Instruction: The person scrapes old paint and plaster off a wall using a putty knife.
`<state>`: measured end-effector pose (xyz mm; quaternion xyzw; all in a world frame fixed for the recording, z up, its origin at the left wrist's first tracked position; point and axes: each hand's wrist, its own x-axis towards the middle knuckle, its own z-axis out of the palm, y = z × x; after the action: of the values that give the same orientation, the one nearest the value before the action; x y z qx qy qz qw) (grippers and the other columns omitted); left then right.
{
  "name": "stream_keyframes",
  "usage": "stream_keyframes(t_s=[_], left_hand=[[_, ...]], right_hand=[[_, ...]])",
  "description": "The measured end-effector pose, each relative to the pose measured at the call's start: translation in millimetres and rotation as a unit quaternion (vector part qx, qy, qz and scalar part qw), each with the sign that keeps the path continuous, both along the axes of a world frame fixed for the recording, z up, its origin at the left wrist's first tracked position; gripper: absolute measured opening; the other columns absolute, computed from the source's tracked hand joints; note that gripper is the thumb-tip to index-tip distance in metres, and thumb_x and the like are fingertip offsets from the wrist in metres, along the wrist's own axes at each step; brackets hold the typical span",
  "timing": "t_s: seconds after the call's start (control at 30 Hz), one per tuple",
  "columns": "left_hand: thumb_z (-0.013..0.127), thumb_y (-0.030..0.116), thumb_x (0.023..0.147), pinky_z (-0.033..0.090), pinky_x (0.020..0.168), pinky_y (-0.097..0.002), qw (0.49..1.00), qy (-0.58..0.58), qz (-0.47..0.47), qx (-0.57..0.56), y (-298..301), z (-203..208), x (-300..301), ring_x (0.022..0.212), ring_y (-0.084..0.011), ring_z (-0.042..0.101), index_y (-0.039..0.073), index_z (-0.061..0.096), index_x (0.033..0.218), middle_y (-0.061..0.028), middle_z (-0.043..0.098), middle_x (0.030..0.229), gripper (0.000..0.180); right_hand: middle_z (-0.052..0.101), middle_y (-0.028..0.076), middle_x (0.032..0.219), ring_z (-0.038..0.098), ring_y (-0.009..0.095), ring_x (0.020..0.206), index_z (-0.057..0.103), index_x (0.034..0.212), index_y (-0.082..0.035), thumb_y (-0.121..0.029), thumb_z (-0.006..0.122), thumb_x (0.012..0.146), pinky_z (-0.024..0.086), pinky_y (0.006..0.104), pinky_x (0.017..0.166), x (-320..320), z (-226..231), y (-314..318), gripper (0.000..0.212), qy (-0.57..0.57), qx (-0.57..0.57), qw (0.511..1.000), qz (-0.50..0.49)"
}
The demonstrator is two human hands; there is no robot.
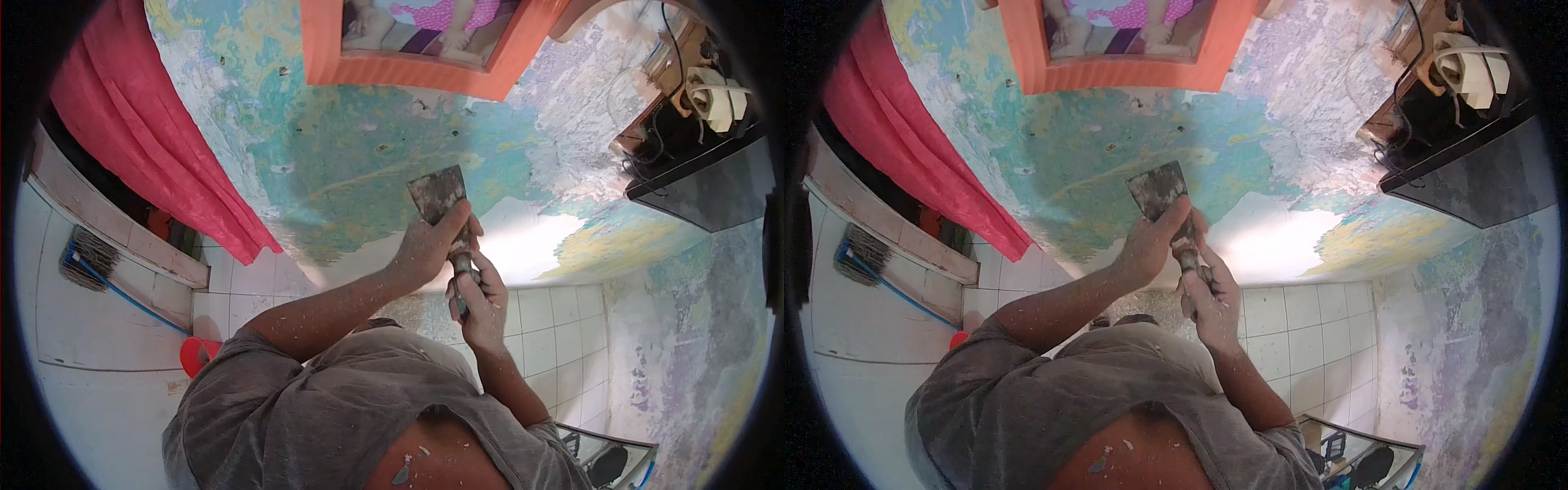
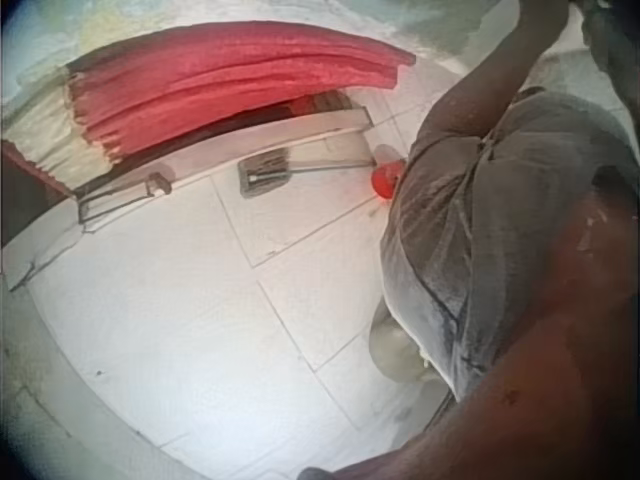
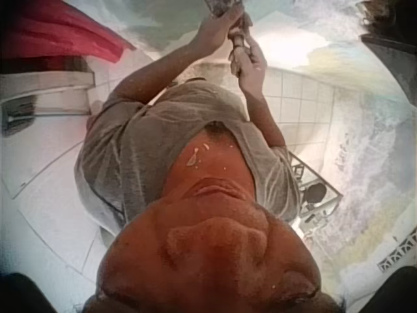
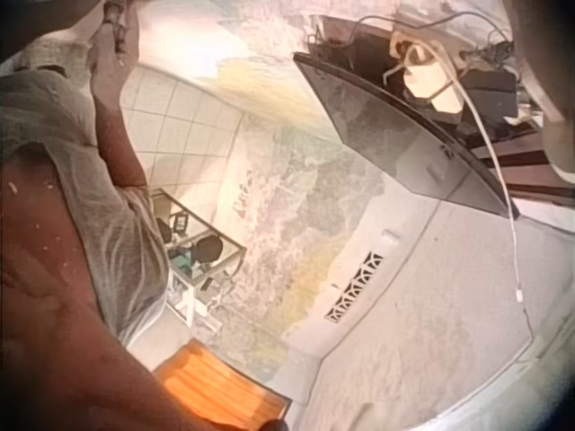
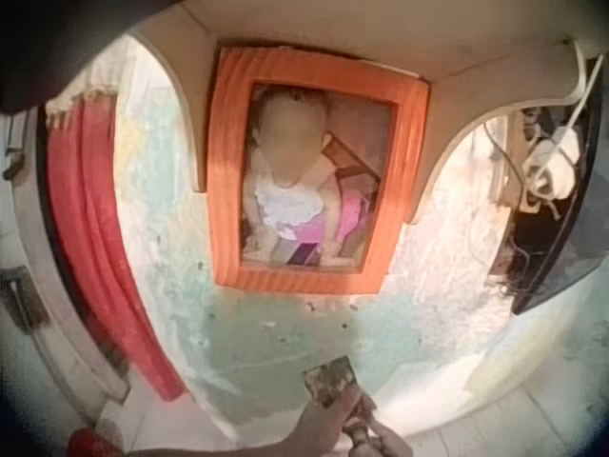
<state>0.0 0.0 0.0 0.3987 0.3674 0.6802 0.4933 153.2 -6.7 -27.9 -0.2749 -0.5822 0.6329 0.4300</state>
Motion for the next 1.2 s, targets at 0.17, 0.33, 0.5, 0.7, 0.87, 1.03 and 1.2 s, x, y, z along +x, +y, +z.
stream_keyframes(t_s=[0.17, 0.33, 0.5, 0.7, 0.87, 1.03, 1.2], left_hand=[[0.047, 0.056, 0.101, 0.046, 0.063, -0.0290, 0.997, 0.040, 0.031, -0.052, 8.4, 4.0, -25.7, 0.067, -0.0121, 0.059, 0.006, 0.065, 0.080, -0.0025, 0.064, 0.072, 0.057], [0.054, 0.052, 0.100, 0.049, 0.053, -0.0279, 0.998, 0.021, 0.054, -0.036, 9.9, -11.4, -32.9, 0.060, -0.0119, 0.063, 0.004, 0.064, 0.079, -0.0040, 0.062, 0.066, 0.053], [0.053, 0.046, 0.102, 0.047, 0.054, -0.0284, 0.996, 0.022, 0.050, -0.074, 29.3, 22.3, -52.9, 0.063, -0.0123, 0.061, 0.005, 0.063, 0.084, -0.0037, 0.063, 0.071, 0.046], [0.057, 0.036, 0.101, 0.050, 0.053, -0.0283, 0.997, -0.054, 0.052, -0.018, 22.4, 2.2, -46.3, 0.059, -0.0138, 0.062, 0.004, 0.061, 0.092, -0.0055, 0.062, 0.074, 0.033], [0.057, 0.034, 0.101, 0.050, 0.051, -0.0267, 0.998, -0.040, 0.047, -0.009, 28.7, 11.0, -57.7, 0.060, -0.0131, 0.061, 0.005, 0.058, 0.095, -0.0054, 0.062, 0.075, 0.030], [0.057, 0.037, 0.101, 0.050, 0.052, -0.0270, 0.998, -0.037, 0.036, -0.025, 19.0, 2.4, -51.9, 0.059, -0.0129, 0.061, 0.005, 0.059, 0.093, -0.0050, 0.063, 0.075, 0.033], [0.055, 0.037, 0.102, 0.051, 0.055, -0.0293, 0.998, -0.012, 0.052, -0.025, 25.4, 10.6, -62.2, 0.062, -0.0149, 0.063, 0.003, 0.061, 0.087, -0.0073, 0.063, 0.074, 0.038]], right_hand=[[0.051, -0.003, 0.066, 0.041, 0.003, 0.052, 0.062, 0.114, 0.000, -0.021, 0.052, 0.104, 0.031, 0.0206, 0.046, -28.7, 10.4, 0.6, 0.025, -0.053, -0.049, 0.997, -0.009], [0.048, -0.004, 0.062, 0.040, 0.003, 0.051, 0.061, 0.104, 0.000, -0.022, 0.051, 0.105, 0.030, 0.0210, 0.046, -46.4, -4.1, -7.6, 0.023, -0.055, -0.025, 0.998, -0.035], [0.046, -0.005, 0.059, 0.039, 0.003, 0.051, 0.059, 0.096, -0.001, -0.023, 0.052, 0.105, 0.029, 0.0216, 0.046, -74.4, 15.6, 21.1, 0.025, -0.048, -0.003, 0.998, -0.051], [0.047, -0.005, 0.062, 0.039, 0.003, 0.053, 0.059, 0.094, -0.001, -0.024, 0.056, 0.103, 0.030, 0.0216, 0.048, -64.5, -2.2, -1.5, 0.025, -0.056, 0.027, 0.996, -0.068], [0.048, -0.005, 0.065, 0.041, 0.003, 0.058, 0.061, 0.098, 0.000, -0.023, 0.056, 0.103, 0.032, 0.0213, 0.050, -78.5, 9.3, 15.5, 0.024, -0.073, 0.047, 0.994, -0.060], [0.047, -0.005, 0.065, 0.041, 0.003, 0.058, 0.059, 0.095, -0.001, -0.022, 0.055, 0.103, 0.032, 0.0217, 0.050, -71.0, 2.8, -2.8, 0.023, -0.066, 0.019, 0.995, -0.072], [0.047, -0.005, 0.065, 0.041, 0.003, 0.057, 0.061, 0.100, 0.000, -0.021, 0.054, 0.103, 0.033, 0.0220, 0.050, -81.2, 0.2, 11.9, 0.022, -0.079, 0.043, 0.993, -0.071]])
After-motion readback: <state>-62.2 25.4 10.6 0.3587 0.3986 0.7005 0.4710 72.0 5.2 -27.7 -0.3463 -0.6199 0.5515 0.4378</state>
